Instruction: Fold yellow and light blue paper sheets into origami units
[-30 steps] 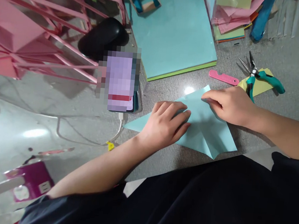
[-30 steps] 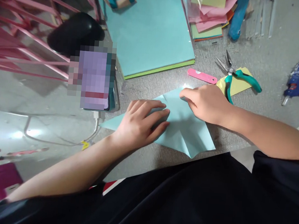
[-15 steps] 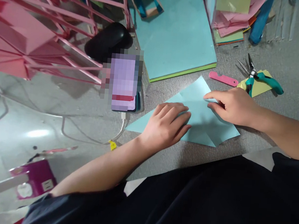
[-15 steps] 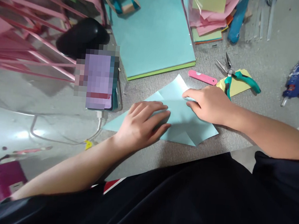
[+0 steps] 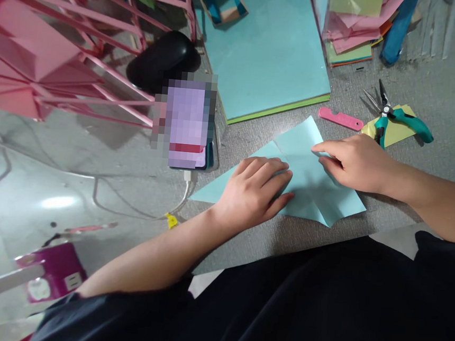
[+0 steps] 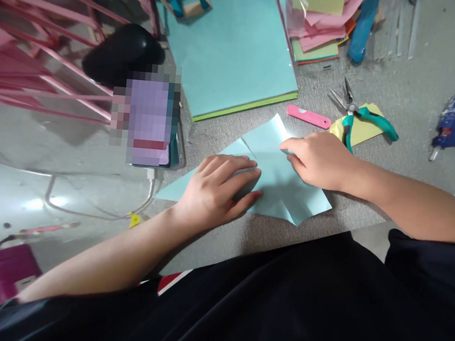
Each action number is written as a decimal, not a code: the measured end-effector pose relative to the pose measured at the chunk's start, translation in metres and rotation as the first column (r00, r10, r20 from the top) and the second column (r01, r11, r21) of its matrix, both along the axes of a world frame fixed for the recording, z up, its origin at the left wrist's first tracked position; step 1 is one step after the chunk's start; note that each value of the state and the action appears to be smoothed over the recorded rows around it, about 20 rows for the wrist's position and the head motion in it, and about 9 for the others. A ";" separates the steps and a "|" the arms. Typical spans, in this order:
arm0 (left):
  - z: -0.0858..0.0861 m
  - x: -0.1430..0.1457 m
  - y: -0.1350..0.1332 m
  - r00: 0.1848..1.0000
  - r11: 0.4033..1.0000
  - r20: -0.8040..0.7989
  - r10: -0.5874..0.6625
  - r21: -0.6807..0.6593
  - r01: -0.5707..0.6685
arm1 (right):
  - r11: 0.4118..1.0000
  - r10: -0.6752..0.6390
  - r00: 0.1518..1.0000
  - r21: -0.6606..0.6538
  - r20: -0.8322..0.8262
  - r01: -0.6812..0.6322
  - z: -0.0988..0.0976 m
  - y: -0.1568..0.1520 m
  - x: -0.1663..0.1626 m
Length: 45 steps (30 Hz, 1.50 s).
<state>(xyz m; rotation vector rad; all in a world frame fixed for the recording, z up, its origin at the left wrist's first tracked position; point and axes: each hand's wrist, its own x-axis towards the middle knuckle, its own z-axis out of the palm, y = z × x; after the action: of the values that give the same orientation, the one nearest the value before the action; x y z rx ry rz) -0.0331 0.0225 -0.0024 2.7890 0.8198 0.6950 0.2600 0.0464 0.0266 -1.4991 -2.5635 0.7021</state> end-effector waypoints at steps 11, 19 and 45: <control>-0.002 -0.001 -0.003 0.996 0.997 -0.053 0.067 0.051 -0.064 | 0.997 -0.074 0.991 -0.037 -0.110 0.070 0.001 0.001 0.006; 0.000 0.001 -0.012 0.998 0.997 -0.011 -0.055 0.054 0.056 | 0.994 -0.086 0.987 -0.076 -0.137 0.076 -0.001 0.003 0.008; 0.000 0.003 -0.023 0.988 0.988 0.002 -0.156 -0.001 0.156 | 0.990 -0.060 0.987 -0.136 -0.147 0.040 0.007 0.005 0.009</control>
<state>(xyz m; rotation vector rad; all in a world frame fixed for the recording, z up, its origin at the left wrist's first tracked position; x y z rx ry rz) -0.0303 -0.0004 -0.0027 2.8124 0.5921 0.6703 0.2691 0.0516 0.0335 -1.4792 -2.4018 0.9576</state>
